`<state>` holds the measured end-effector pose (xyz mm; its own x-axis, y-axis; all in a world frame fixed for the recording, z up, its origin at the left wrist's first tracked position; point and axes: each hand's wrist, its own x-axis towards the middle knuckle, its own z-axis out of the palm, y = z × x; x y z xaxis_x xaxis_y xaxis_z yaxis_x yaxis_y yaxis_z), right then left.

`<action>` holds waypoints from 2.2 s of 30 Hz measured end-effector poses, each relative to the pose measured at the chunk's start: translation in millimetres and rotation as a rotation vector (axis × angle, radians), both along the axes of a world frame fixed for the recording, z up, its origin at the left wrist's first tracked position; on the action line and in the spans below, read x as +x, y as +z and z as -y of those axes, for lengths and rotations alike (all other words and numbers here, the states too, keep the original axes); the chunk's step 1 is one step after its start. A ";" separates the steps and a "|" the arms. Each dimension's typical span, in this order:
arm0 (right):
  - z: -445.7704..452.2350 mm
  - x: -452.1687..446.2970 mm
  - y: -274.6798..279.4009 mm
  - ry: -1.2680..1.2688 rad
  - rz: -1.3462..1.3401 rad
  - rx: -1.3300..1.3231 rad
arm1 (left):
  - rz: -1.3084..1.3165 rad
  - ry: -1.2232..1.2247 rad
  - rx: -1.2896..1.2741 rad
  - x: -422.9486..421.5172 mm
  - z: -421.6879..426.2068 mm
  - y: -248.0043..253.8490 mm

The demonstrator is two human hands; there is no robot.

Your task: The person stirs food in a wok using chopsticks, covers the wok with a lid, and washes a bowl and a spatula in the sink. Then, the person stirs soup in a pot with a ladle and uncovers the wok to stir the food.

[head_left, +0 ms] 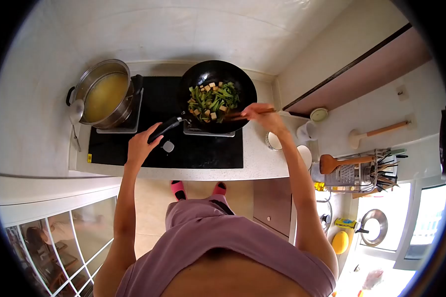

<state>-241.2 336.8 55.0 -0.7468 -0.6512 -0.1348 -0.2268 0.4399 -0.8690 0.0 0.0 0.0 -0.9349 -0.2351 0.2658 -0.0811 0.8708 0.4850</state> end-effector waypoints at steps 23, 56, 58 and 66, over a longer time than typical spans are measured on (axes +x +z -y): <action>-3.3 -23.2 -5.9 -0.158 -0.163 -0.073 | 0.051 0.015 0.019 -2.9 3.3 -1.6; 18.3 -22.0 -23.8 -0.118 -0.400 -0.167 | 0.068 0.008 0.015 -2.7 3.1 -2.3; 17.9 -19.5 -32.3 -0.101 -0.387 -0.231 | -0.017 0.003 -0.024 -3.9 5.6 -3.9; 34.6 7.6 -36.1 -0.301 -0.153 -0.367 | -0.038 -0.001 0.020 -5.5 5.6 -4.4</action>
<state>-233.6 302.2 18.9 -0.9023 -0.3877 0.1886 -0.2736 0.1769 -0.9454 -5.5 -5.6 -4.4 -0.9245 -0.2399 0.2961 -0.0617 0.8610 0.5049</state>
